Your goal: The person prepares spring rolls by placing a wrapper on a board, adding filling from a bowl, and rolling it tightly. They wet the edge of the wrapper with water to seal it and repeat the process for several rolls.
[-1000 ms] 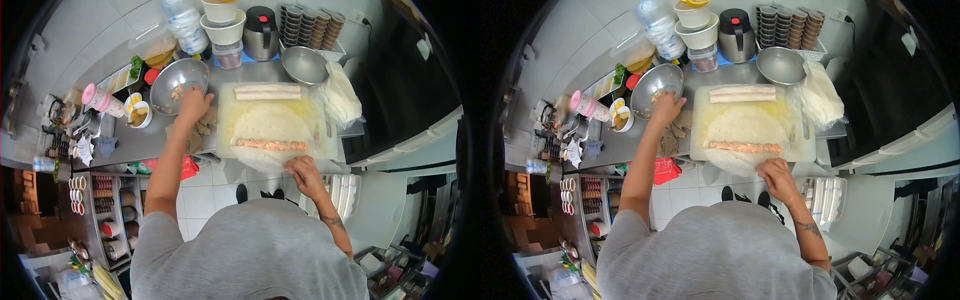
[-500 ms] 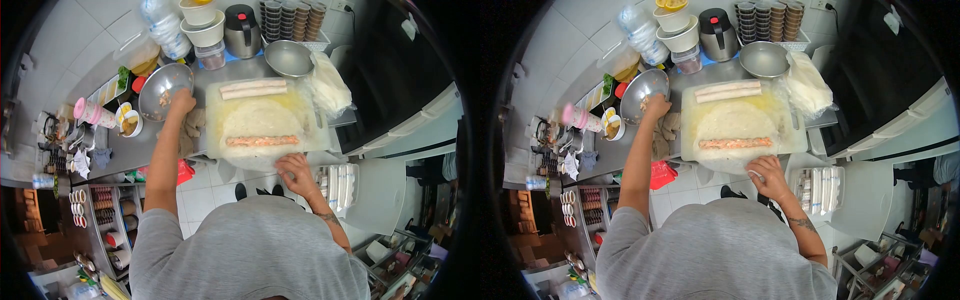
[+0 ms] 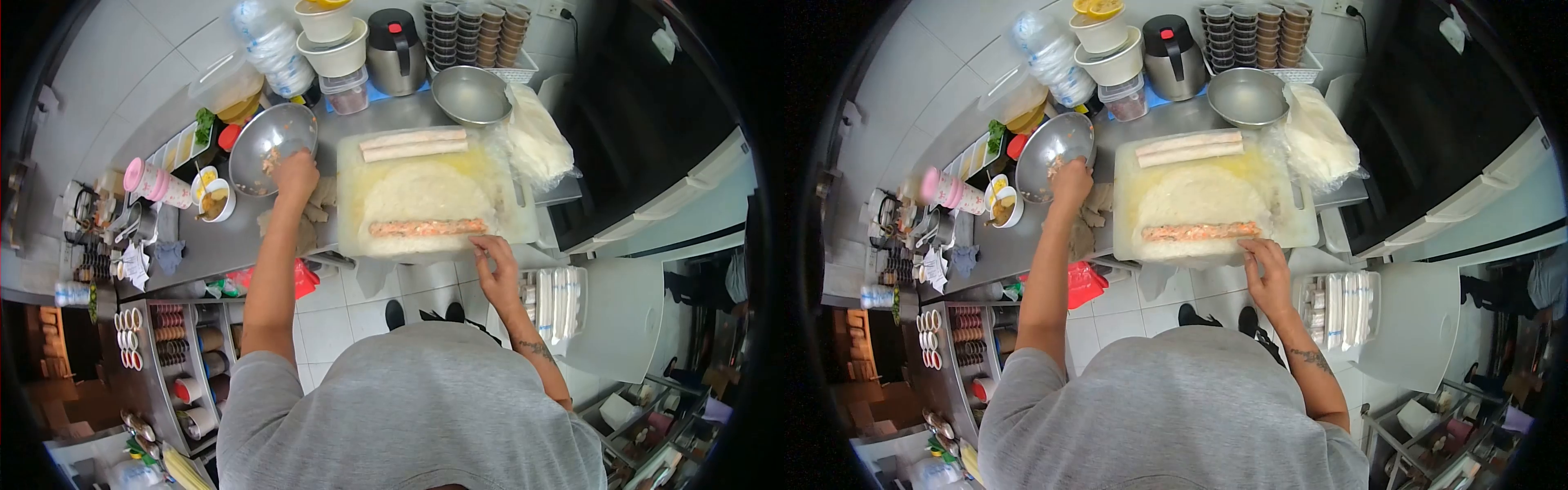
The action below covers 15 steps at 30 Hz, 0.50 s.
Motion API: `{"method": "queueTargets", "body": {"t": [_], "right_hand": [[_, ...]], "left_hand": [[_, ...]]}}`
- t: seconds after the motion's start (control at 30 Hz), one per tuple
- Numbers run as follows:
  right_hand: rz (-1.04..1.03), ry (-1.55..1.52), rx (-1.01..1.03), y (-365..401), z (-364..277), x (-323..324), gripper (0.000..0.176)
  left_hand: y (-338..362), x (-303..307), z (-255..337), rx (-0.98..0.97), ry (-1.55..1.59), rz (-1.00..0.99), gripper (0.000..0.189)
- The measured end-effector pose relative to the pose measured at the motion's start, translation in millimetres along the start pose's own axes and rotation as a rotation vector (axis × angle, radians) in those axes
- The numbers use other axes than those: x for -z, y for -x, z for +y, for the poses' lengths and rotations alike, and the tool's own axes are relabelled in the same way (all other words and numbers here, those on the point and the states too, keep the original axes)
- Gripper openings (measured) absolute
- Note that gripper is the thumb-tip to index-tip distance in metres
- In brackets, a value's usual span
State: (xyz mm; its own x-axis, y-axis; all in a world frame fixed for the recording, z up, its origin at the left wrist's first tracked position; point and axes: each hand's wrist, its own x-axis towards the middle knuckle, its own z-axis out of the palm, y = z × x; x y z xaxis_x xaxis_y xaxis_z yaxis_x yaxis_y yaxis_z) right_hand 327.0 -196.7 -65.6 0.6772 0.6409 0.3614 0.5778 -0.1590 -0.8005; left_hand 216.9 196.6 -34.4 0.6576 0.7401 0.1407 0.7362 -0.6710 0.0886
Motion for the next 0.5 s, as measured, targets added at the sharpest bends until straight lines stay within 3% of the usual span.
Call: {"method": "queueTargets", "body": {"t": [0.3,0.4,0.5], "right_hand": [[0.023,0.012,0.064,0,2,-2,0.019],[0.038,0.012,0.042,1,8,2,0.019],[0.049,-0.018,-0.019,-3,12,5,0.018]], "left_hand": [[1,11,-12,-0.058,0.408,0.099,0.022],[-6,9,-21,-0.011,0.736,0.134,0.027],[3,14,2,-0.167,1.09,-0.037,0.035]]}}
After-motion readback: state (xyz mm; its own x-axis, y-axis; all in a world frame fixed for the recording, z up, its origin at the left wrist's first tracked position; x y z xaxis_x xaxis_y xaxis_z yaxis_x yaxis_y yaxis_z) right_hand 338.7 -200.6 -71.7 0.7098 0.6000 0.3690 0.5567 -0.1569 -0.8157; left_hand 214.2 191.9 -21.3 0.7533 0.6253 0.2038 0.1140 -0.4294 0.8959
